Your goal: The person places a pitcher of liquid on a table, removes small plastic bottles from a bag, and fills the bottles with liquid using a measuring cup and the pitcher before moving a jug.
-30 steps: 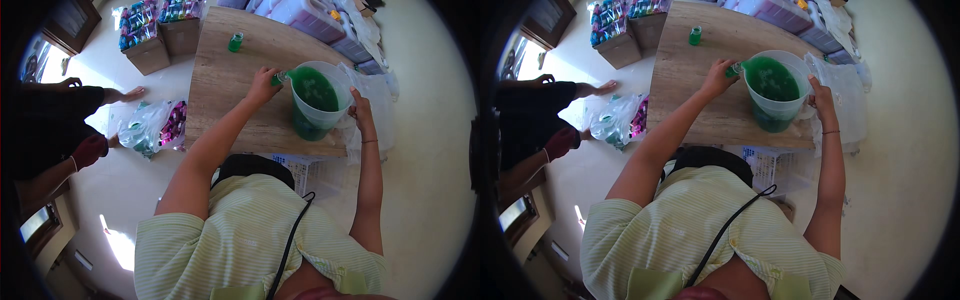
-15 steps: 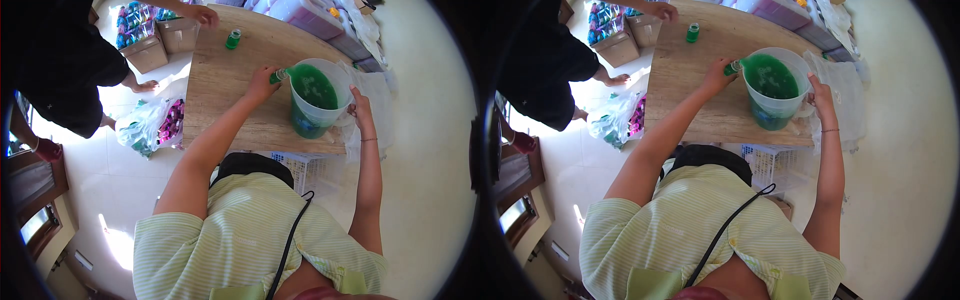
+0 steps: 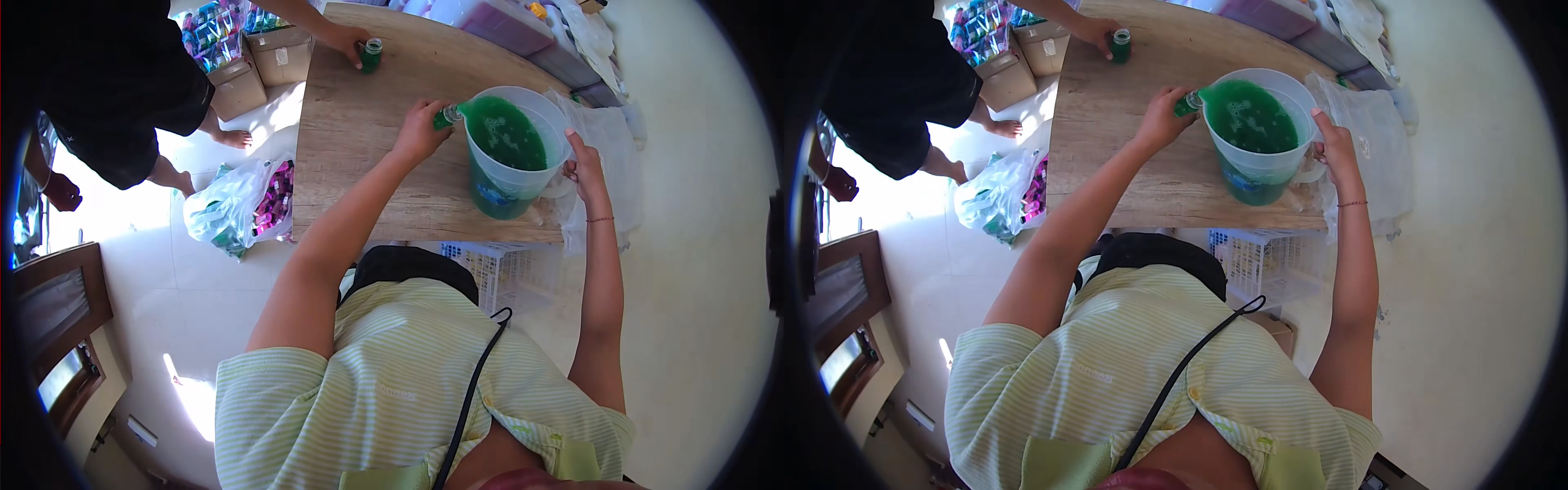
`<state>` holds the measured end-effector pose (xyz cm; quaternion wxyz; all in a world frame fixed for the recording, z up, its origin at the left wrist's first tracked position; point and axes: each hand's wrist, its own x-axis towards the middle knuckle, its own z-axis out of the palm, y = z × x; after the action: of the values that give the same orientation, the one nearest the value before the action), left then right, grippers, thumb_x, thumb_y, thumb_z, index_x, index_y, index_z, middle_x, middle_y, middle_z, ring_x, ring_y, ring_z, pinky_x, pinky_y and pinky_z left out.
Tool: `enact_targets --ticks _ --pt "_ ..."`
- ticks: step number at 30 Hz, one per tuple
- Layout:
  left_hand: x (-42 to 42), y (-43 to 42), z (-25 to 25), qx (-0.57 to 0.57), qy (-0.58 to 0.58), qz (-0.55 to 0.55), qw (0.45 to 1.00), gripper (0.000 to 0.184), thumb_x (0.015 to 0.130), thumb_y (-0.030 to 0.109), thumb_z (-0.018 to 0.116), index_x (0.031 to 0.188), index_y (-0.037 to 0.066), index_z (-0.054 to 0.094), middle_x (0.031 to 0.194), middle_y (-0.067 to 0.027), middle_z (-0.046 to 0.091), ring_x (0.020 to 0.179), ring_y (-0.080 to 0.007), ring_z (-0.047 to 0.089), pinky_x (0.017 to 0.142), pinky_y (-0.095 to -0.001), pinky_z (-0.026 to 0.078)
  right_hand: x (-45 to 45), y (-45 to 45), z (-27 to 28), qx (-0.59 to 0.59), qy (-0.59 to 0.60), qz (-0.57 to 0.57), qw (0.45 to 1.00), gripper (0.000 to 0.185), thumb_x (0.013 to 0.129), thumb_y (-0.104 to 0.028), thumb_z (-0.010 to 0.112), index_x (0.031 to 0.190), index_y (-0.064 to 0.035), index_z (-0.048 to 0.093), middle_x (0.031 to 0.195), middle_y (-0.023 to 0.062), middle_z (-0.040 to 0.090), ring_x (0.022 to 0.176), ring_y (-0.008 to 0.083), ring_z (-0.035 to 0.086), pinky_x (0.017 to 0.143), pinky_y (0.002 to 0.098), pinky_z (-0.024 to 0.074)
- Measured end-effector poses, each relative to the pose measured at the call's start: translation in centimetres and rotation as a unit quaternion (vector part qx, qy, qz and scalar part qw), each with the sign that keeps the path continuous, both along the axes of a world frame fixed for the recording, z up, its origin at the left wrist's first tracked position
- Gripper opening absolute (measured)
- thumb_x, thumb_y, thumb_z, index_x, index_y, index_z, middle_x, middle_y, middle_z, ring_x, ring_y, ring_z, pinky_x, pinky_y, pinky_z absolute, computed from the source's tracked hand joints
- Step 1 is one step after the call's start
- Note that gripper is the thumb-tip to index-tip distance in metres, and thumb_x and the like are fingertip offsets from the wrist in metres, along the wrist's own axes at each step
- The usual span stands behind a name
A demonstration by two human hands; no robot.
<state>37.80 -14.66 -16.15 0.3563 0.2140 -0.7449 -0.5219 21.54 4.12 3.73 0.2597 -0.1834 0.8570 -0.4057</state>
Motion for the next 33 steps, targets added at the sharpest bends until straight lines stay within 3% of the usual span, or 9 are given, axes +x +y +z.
enact_targets --ticks 33 --pt "-0.32 -0.15 -0.14 -0.004 -0.018 0.002 1.000 0.049 0.063 0.010 0.073 0.109 0.013 0.057 0.102 -0.0148 0.053 0.096 -0.0357 0.050 0.084 -0.0422 0.042 -0.14 0.11 -0.05 0.001 -0.007 -0.009 1.000 0.047 0.078 -0.047 0.061 0.059 -0.0051 0.052 0.048 -0.0013 0.036 0.039 0.0079 0.031 0.039 0.0238 0.0225"
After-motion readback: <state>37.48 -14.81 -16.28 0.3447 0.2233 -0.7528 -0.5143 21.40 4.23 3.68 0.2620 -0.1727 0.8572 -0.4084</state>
